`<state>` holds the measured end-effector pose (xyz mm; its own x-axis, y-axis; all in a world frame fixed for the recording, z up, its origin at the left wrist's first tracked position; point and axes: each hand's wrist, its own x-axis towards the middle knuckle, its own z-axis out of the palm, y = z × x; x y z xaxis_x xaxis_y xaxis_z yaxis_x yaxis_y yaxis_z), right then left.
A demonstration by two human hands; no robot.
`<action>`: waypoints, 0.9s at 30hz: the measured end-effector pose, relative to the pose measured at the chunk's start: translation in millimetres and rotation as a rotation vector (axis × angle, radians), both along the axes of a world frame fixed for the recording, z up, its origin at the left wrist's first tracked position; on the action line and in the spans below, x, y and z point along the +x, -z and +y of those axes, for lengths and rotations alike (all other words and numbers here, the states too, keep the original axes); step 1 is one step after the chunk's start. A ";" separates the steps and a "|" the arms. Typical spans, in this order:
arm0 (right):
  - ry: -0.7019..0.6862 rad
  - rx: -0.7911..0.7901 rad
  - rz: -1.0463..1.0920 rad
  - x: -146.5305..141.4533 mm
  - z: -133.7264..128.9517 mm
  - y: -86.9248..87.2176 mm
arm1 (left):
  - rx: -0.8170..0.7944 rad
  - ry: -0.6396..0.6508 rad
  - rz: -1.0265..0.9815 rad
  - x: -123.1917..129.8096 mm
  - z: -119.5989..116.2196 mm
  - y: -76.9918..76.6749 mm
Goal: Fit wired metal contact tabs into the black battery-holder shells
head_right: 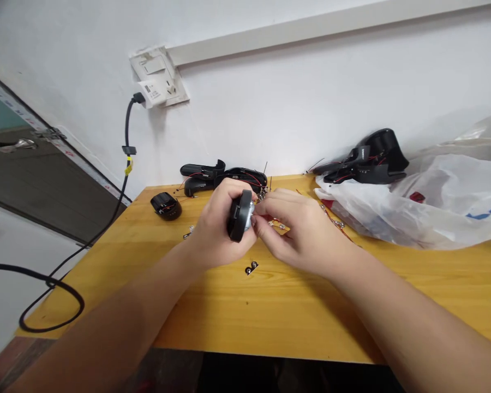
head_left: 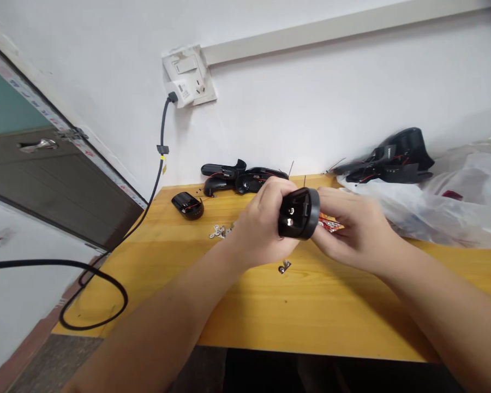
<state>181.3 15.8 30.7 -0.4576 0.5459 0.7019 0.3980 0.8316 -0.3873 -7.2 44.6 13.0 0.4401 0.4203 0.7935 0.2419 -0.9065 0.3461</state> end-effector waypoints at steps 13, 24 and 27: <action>-0.037 -0.191 0.000 4.2 -3.4 -5.2 | -0.011 0.081 0.083 -0.7 2.2 -1.1; -0.067 -0.476 0.043 5.8 0.1 -9.5 | 0.005 0.000 0.096 2.3 2.6 6.6; -0.129 -0.520 0.093 6.1 3.0 -8.3 | 0.005 -0.006 0.121 2.8 2.4 5.8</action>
<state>187.4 18.8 39.0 -0.4930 0.7752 0.3949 0.2496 0.5609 -0.7894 -4.5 47.1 7.2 0.5299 0.4193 0.7372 0.2870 -0.9066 0.3094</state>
